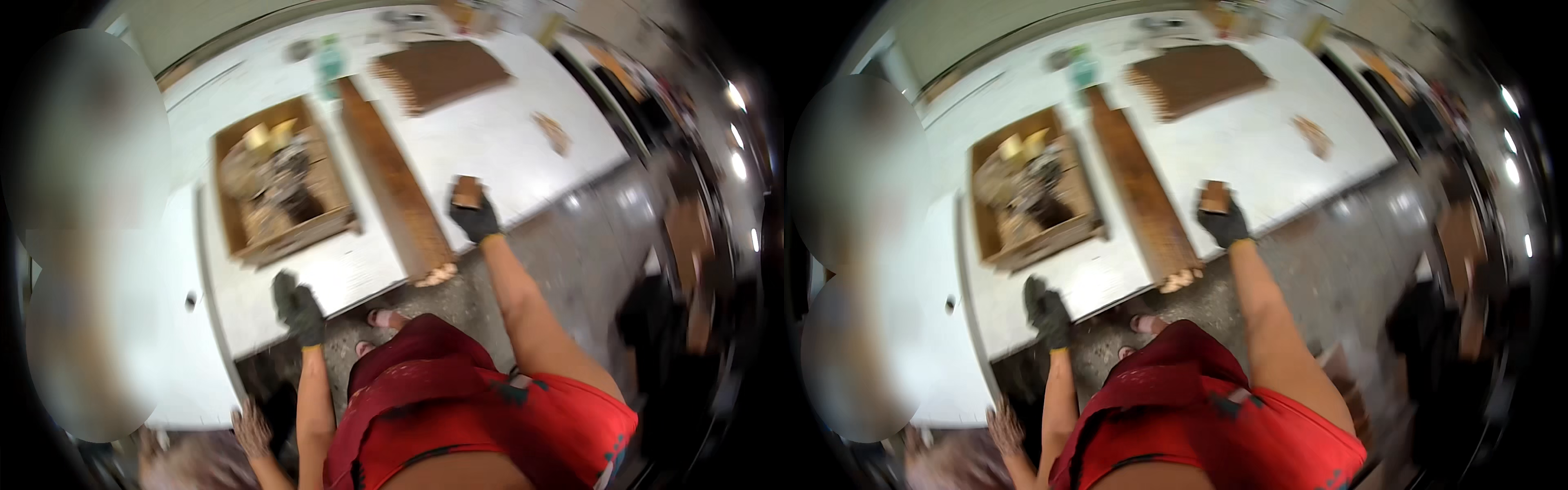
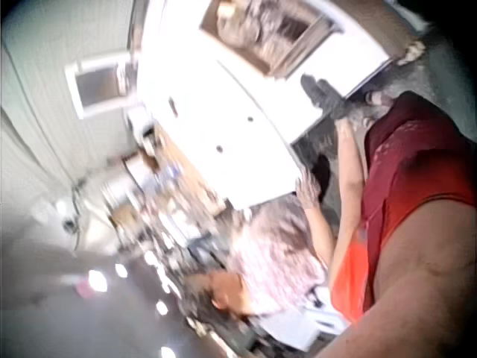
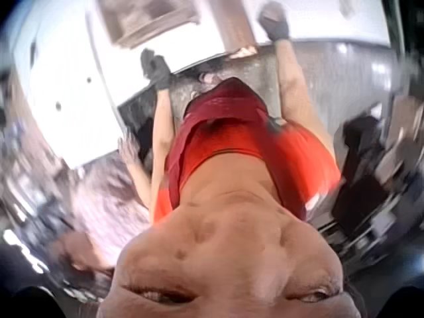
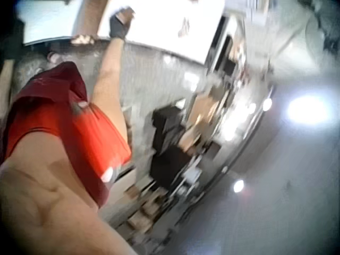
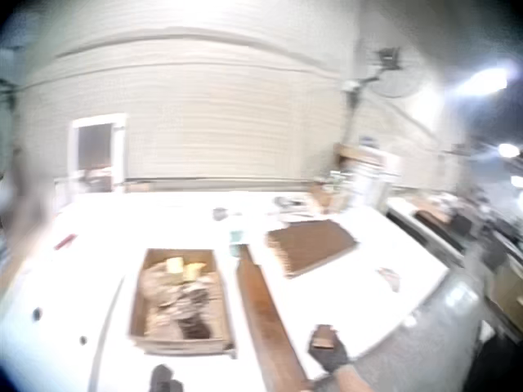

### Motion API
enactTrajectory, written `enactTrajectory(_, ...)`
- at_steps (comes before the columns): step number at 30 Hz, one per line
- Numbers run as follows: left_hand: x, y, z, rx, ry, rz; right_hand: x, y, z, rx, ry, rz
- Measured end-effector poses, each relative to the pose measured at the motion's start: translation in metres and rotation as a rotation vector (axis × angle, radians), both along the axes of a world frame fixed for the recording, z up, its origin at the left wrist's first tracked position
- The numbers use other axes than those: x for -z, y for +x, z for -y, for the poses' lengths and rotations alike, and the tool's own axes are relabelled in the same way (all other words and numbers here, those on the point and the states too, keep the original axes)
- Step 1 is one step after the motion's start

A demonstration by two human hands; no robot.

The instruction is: The person wipes wood panels with a cloth, handling them one at a time and placing them on a stack on the work table.

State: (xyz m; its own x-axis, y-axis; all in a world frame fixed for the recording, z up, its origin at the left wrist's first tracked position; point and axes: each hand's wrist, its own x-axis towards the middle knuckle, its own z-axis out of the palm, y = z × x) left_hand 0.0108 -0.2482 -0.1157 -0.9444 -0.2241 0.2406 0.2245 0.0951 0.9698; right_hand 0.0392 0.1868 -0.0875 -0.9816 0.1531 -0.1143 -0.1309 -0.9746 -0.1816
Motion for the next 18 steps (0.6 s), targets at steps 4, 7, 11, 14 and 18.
enactTrajectory(4, -0.005, -0.001, 0.002, 0.029, -0.236, -0.066, -0.003, 0.033, -0.001, -0.025, 0.043, 0.003)
enactTrajectory(7, -0.004, 0.003, 0.002, 0.044, -0.253, -0.07, -0.005, 0.037, 0.0, 0.004, 0.041, 0.042)
enactTrajectory(11, -0.003, -0.003, 0.008, 0.044, -0.293, -0.143, 0.002, 0.035, 0.003, -0.009, 0.032, 0.021)
enactTrajectory(14, -0.011, -0.005, 0.012, 0.054, -0.285, -0.149, -0.009, 0.033, 0.014, 0.011, 0.028, 0.047)
enactTrajectory(18, -0.019, -0.005, 0.008, 0.023, -0.308, -0.134, -0.011, 0.03, 0.015, -0.012, 0.054, 0.023)
